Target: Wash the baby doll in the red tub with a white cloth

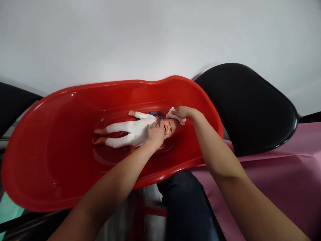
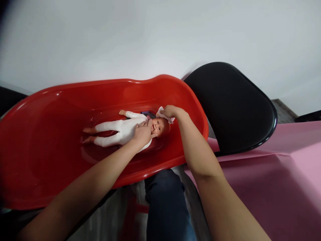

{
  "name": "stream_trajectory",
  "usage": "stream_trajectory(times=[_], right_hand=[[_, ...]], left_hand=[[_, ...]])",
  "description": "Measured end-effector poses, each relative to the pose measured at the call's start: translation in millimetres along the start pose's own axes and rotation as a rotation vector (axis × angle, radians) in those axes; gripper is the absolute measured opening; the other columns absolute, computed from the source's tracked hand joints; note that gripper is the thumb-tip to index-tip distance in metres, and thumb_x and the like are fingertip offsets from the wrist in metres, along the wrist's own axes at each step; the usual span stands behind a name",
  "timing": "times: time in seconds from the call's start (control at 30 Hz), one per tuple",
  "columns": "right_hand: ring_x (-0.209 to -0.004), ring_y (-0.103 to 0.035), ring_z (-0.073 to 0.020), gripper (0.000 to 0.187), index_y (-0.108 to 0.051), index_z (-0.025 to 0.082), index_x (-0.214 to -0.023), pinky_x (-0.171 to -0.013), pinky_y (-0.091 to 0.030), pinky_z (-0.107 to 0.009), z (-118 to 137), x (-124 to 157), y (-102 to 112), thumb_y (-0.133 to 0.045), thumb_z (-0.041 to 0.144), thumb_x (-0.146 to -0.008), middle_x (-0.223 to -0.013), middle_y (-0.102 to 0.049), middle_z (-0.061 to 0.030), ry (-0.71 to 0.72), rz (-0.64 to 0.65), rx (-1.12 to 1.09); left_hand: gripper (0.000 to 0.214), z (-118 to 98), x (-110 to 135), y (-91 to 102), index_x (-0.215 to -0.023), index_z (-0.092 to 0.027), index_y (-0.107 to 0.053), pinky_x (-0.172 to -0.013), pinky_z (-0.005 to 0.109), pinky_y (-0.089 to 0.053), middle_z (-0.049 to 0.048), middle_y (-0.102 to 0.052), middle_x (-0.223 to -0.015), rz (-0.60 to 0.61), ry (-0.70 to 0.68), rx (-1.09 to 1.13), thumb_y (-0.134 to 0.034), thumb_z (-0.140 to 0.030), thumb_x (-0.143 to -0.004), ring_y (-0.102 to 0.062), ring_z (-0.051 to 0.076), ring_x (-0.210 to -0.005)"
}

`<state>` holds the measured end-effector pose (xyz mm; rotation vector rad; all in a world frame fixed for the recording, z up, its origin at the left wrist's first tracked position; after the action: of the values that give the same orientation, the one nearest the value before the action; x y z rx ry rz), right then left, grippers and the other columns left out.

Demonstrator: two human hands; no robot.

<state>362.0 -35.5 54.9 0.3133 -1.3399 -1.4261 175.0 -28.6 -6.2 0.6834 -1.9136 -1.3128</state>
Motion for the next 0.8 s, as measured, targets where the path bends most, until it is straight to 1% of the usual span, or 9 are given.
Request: stream_trajectory(times=[0.07,0.17,0.23,0.3,0.4,0.47,0.53,0.7,0.8], right_hand=[[-0.109,-0.076,-0.0358,0.043,-0.077,0.018,-0.127,-0.082,-0.06,-0.034,8,-20,3,-0.063,0.049,-0.101,-0.105,-0.082,-0.0146,0.006,0.21,0.004],[-0.08,-0.078,-0.0306,0.038,-0.077,0.01,-0.105,-0.072,-0.061,-0.034,11,-36,4,-0.059,0.043,-0.104,-0.081,-0.079,-0.0173,0.003,0.355,-0.007],[-0.076,-0.077,-0.0291,0.033,-0.075,0.01,-0.101,-0.071,-0.062,-0.036,10,-39,3,-0.058,0.038,-0.104,-0.08,-0.078,-0.0169,0.012,0.408,-0.01],[-0.086,-0.078,-0.0311,0.026,-0.076,0.012,-0.105,-0.077,-0.062,-0.037,7,-39,4,-0.065,0.036,-0.1,-0.086,-0.079,-0.0153,0.033,0.418,0.007],[-0.111,-0.075,-0.0353,0.027,-0.076,0.022,-0.115,-0.086,-0.062,-0.036,0,-31,6,-0.073,0.036,-0.092,-0.101,-0.081,-0.0108,0.071,0.354,0.008],[-0.125,-0.07,-0.036,0.032,-0.074,0.029,-0.122,-0.091,-0.061,-0.036,-6,-19,6,-0.071,0.037,-0.092,-0.112,-0.081,-0.0088,0.12,0.258,-0.035],[-0.132,-0.066,-0.0365,0.039,-0.072,0.032,-0.13,-0.094,-0.06,-0.036,-15,0,3,-0.069,0.038,-0.091,-0.121,-0.08,-0.0092,0.179,0.143,-0.074],[-0.133,-0.065,-0.0379,0.047,-0.069,0.033,-0.136,-0.101,-0.059,-0.041,-31,52,-10,-0.064,0.042,-0.09,-0.132,-0.076,-0.0084,0.335,-0.031,-0.125],[-0.131,-0.066,-0.0378,0.044,-0.071,0.033,-0.133,-0.102,-0.058,-0.043,-29,68,-13,-0.061,0.042,-0.091,-0.135,-0.074,-0.0085,0.375,-0.078,-0.184]], left_hand=[[0.08,0,0,0.5,-0.17,-0.013,-0.033,-0.123,0.05,-0.035,0.0233,-0.055,-0.162,-0.003,0.003,0.008,-0.065,-0.044,-0.103,-0.045,0.034,-0.153],[0.081,1,0,0.8,-0.169,-0.01,-0.033,-0.124,0.051,-0.035,0.024,-0.058,-0.158,-0.007,0.012,0.021,-0.066,-0.043,-0.103,-0.046,0.033,-0.153],[0.081,1,0,0.4,-0.17,-0.01,-0.032,-0.125,0.051,-0.035,0.024,-0.055,-0.162,-0.008,0.009,0.018,-0.066,-0.043,-0.103,-0.045,0.033,-0.154],[0.082,2,-1,-0.5,-0.17,-0.01,-0.032,-0.125,0.051,-0.035,0.024,-0.051,-0.165,-0.003,0.006,0.012,-0.066,-0.044,-0.103,-0.045,0.033,-0.154],[0.083,3,-1,-2.3,-0.171,-0.011,-0.031,-0.125,0.051,-0.034,0.024,-0.049,-0.166,0.0,-0.005,0.01,-0.067,-0.044,-0.104,-0.044,0.034,-0.155],[0.083,4,-2,-3.3,-0.171,-0.01,-0.031,-0.126,0.052,-0.034,0.0246,-0.048,-0.167,-0.001,-0.01,0.007,-0.066,-0.044,-0.104,-0.043,0.035,-0.156],[0.084,4,-2,-4.0,-0.171,-0.009,-0.03,-0.126,0.053,-0.033,0.0254,-0.048,-0.167,0.002,-0.012,0.006,-0.067,-0.045,-0.104,-0.042,0.036,-0.156],[0.086,4,-3,-3.9,-0.171,-0.009,-0.03,-0.126,0.053,-0.034,0.0252,-0.05,-0.166,0.007,-0.009,0.026,-0.069,-0.044,-0.103,-0.042,0.035,-0.157],[0.086,4,-4,-4.0,-0.171,-0.009,-0.031,-0.126,0.054,-0.034,0.0253,-0.051,-0.164,0.004,-0.01,0.035,-0.069,-0.045,-0.102,-0.041,0.036,-0.157]])
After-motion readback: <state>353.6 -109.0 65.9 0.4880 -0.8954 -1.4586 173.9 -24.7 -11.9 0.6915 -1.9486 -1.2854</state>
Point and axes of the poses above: each hand's wrist, its own x-axis away from the middle knuckle, its own y-axis out of the back of the hand, z = x × y, the point moved 4 cm from there along -x, towards the middle knuckle
